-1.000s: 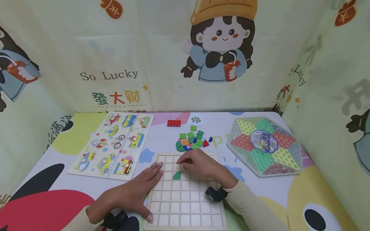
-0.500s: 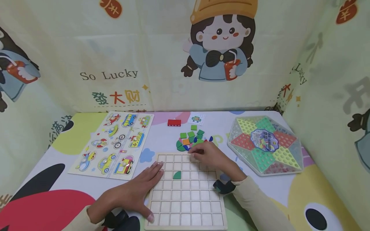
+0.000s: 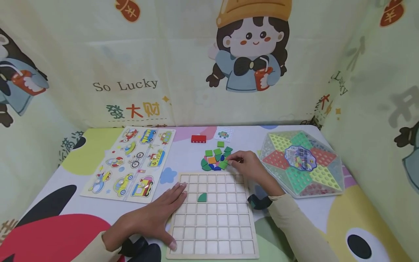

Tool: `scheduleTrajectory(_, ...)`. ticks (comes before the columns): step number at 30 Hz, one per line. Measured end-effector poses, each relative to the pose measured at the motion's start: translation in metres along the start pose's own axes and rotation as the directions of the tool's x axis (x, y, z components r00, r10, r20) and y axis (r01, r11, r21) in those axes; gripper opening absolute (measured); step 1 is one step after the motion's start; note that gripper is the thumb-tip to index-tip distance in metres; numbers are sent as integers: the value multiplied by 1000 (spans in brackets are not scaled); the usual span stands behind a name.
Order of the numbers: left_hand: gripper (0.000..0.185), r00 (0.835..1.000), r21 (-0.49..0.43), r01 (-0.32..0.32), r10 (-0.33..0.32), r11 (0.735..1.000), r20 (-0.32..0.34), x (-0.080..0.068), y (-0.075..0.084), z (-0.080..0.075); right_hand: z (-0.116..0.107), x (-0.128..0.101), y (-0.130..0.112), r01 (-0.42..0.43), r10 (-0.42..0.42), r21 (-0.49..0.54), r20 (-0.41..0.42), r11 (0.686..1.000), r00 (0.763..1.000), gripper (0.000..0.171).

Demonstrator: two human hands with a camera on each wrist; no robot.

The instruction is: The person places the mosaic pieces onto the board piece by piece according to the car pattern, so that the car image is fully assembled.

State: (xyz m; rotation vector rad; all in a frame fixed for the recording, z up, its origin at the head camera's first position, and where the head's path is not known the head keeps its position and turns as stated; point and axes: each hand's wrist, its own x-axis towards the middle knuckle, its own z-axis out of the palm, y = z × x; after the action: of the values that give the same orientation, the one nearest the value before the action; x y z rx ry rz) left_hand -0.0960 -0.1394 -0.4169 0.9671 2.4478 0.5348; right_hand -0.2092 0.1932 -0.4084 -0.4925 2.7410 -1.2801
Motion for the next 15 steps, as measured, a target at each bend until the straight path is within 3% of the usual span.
scheduleTrajectory(4, 128, 1000, 2, 1, -1, 1000, 4, 1, 1, -1, 1, 5, 5, -56, 57, 34, -29, 998, 998, 15)
scheduleTrajectory(15, 128, 1000, -4, 8, -8, 1000, 11, 1, 2, -2, 1, 20, 4, -85, 84, -11, -34, 996, 996, 18)
